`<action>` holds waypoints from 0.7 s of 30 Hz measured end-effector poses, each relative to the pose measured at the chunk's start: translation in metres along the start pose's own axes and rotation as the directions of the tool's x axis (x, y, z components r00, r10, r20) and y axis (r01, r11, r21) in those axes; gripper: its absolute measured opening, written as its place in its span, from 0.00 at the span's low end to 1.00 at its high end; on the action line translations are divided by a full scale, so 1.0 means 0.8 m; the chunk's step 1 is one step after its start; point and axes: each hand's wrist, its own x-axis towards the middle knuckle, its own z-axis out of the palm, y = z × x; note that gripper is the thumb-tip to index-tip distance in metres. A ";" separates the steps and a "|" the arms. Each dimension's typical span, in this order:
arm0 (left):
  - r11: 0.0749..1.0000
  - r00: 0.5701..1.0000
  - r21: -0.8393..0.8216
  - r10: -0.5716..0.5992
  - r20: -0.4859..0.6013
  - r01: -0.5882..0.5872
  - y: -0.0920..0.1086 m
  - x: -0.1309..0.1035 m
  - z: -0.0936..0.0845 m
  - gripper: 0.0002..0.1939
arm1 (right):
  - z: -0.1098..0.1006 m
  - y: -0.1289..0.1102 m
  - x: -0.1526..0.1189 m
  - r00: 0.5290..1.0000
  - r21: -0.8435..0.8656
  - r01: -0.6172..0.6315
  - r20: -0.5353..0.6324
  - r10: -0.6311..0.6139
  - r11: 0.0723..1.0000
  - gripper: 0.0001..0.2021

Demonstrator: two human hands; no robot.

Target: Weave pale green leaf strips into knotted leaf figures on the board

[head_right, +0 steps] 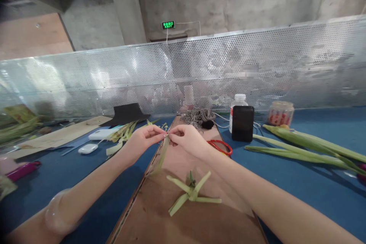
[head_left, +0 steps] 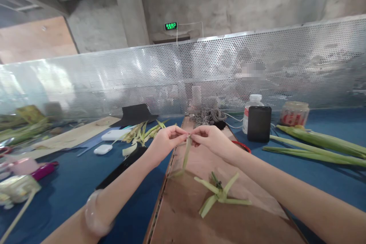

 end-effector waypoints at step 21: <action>0.957 0.992 -0.269 -0.120 -0.034 0.106 -0.011 0.001 0.006 0.09 | 0.010 -0.004 -0.004 0.973 -0.347 0.118 -0.146 -0.178 0.930 0.06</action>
